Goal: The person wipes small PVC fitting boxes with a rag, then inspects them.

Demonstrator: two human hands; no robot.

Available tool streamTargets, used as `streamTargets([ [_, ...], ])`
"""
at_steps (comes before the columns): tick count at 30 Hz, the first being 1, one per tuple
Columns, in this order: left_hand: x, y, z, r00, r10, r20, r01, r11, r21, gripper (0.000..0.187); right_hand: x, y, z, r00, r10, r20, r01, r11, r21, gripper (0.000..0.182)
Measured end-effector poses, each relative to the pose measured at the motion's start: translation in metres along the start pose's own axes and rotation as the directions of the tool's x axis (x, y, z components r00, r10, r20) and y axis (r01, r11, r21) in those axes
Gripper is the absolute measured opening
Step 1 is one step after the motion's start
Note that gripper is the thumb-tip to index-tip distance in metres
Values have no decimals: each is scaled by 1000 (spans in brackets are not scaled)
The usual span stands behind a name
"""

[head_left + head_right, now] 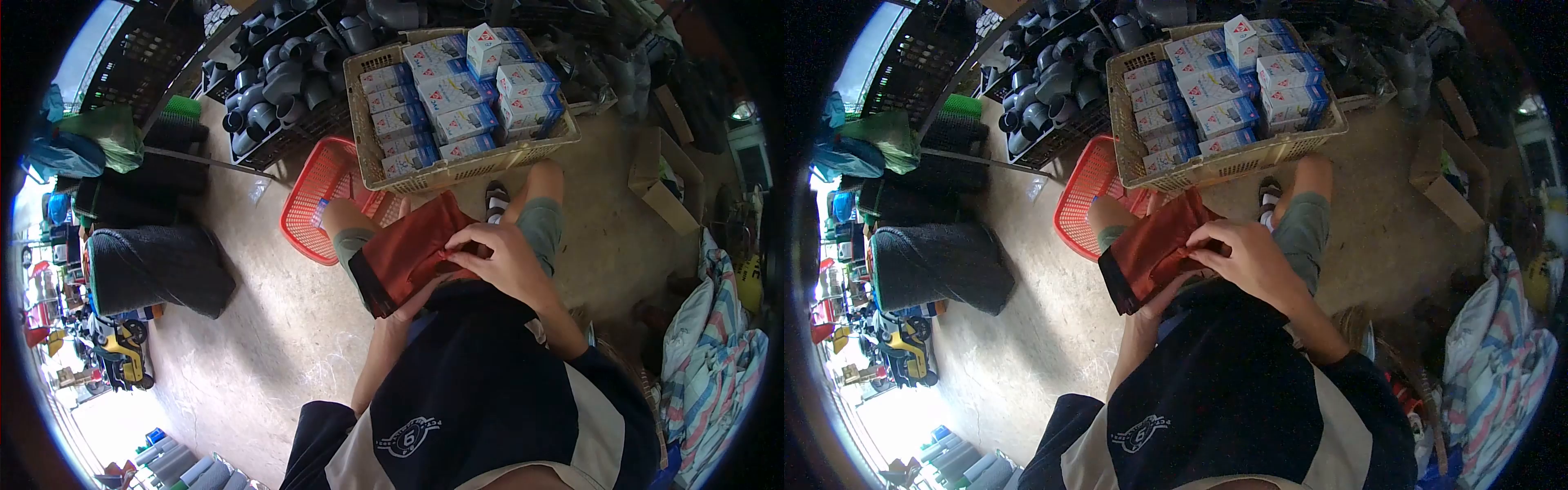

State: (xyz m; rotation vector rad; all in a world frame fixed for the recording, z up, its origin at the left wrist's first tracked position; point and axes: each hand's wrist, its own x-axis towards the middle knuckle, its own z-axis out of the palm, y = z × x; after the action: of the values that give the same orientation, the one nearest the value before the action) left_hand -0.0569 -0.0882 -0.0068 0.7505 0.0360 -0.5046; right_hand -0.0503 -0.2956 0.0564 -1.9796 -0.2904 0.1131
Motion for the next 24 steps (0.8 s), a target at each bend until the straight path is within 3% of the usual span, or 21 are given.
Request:
streamTargets([
  [2,4,2,7,998,-68,13,68,911,-407,73,3,14,0,971,-238,-31,227,954,-197,33],
  [3,5,2,6,998,-57,20,61,927,-371,80,2,6,-6,995,-98,1,97,983,-155,36],
  [4,5,2,4,999,-47,26,53,941,-333,88,1,-9,-14,998,43,40,-38,992,-118,39],
  [5,2,0,1,1000,8,23,-3,976,-218,79,-1,-17,-19,980,182,84,-174,981,-86,42],
  [8,-3,-1,1,978,192,81,-207,948,242,64,-5,-6,-16,953,270,-139,-236,946,222,58],
  [9,-3,1,2,965,238,107,-261,891,371,65,-3,1,-12,931,354,-86,-301,880,366,62],
  [11,-5,3,1,963,239,122,-268,862,431,65,2,27,3,870,491,49,-413,670,617,72],
  [12,-5,3,1,965,230,127,-263,858,441,65,14,35,14,925,356,130,-342,638,690,73],
  [15,-4,2,0,979,165,120,-198,918,344,66,3,26,5,740,457,493,-660,354,663,69],
  [18,1,6,4,988,81,128,-103,979,173,67,6,28,6,795,516,320,-603,613,511,59],
  [21,7,9,2,993,-19,119,28,997,-71,68,8,31,-5,840,452,300,-539,627,563,53],
  [24,-1,6,-11,988,-76,131,124,901,-415,69,12,29,-13,878,448,170,-455,667,590,44],
])
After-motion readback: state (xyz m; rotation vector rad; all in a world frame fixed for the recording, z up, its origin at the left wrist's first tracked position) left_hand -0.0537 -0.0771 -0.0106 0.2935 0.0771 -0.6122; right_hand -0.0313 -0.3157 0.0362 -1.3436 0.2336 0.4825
